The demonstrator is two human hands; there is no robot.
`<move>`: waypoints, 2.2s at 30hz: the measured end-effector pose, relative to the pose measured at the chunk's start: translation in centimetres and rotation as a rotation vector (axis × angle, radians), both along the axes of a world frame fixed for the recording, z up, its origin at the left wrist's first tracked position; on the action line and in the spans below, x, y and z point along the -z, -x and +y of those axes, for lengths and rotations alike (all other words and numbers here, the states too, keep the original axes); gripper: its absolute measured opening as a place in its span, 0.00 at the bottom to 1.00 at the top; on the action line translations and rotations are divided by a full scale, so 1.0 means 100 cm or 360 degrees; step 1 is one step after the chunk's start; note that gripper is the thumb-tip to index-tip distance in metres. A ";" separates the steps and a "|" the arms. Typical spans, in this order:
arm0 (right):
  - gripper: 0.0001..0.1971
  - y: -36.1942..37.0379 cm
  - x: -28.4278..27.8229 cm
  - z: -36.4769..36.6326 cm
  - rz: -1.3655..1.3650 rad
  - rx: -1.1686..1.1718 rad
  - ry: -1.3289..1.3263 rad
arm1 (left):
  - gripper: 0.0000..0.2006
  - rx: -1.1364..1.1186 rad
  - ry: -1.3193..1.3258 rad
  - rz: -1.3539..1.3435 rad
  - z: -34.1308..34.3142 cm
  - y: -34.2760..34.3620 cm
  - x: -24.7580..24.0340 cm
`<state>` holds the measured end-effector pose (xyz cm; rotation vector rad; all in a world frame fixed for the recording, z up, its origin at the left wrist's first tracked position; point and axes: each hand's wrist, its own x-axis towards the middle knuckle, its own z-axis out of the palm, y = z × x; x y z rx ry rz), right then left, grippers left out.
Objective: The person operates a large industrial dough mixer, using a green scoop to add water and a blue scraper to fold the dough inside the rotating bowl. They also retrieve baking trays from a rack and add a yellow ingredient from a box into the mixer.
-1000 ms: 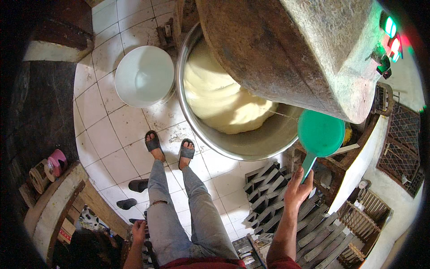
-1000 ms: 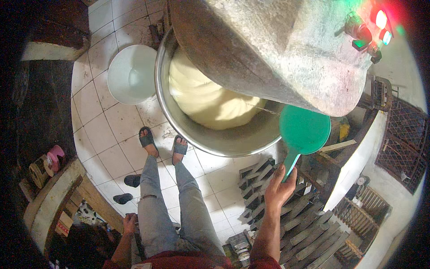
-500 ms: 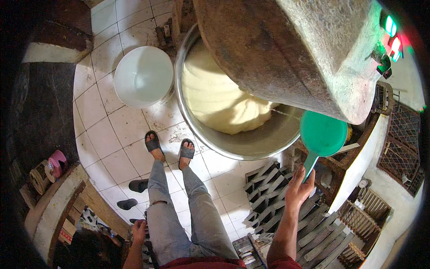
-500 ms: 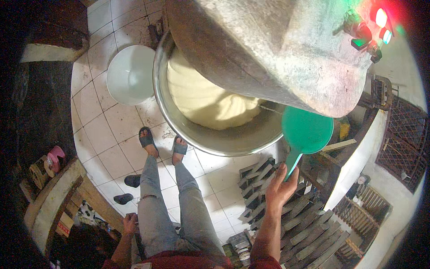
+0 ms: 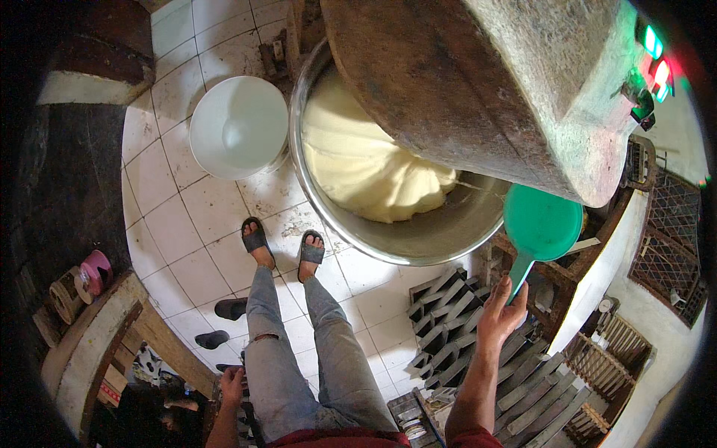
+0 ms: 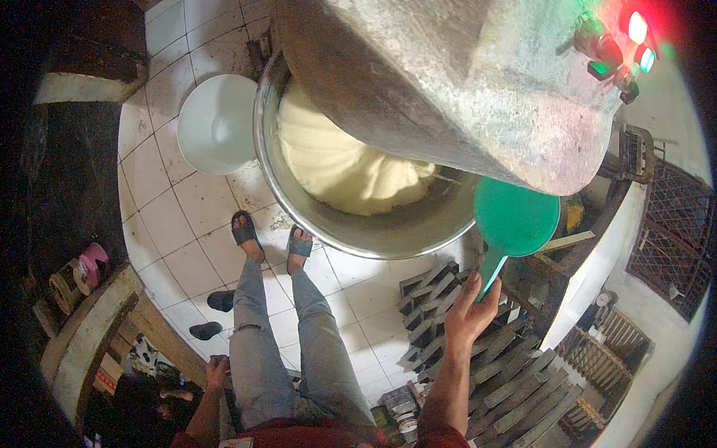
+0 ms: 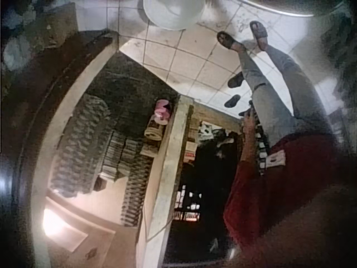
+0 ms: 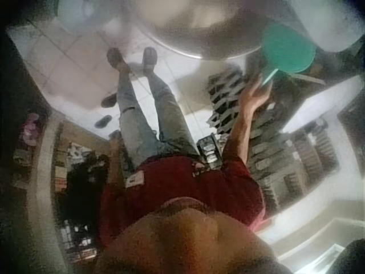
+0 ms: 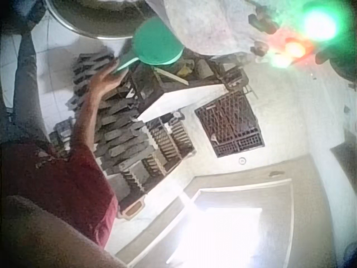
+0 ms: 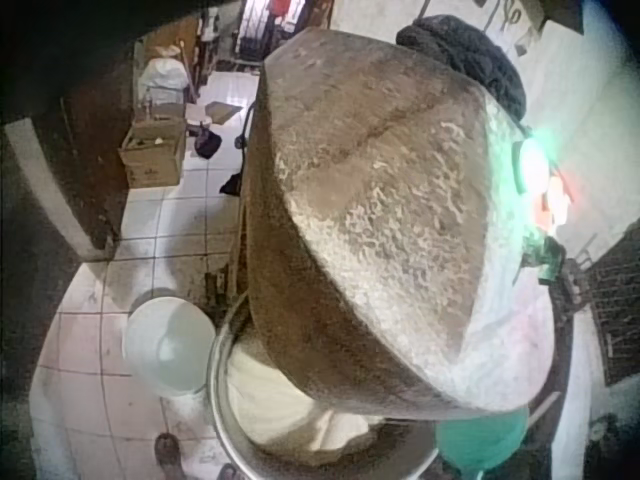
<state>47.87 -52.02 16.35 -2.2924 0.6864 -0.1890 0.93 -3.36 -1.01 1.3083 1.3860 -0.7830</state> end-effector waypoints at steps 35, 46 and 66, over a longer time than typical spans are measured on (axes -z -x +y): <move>0.12 0.006 0.007 -0.030 -0.0049 -0.0050 0.0151 | 0.14 0.0110 -0.0022 -0.0011 -0.005 -0.007 0.000; 0.14 0.009 0.007 -0.028 0.0015 -0.0022 0.0255 | 0.15 -0.0048 0.0014 0.0066 -0.006 -0.031 -0.009; 0.12 0.060 0.001 0.115 -0.0245 0.0433 -0.0869 | 0.11 -0.0204 -0.0137 -0.0185 0.153 0.013 -0.012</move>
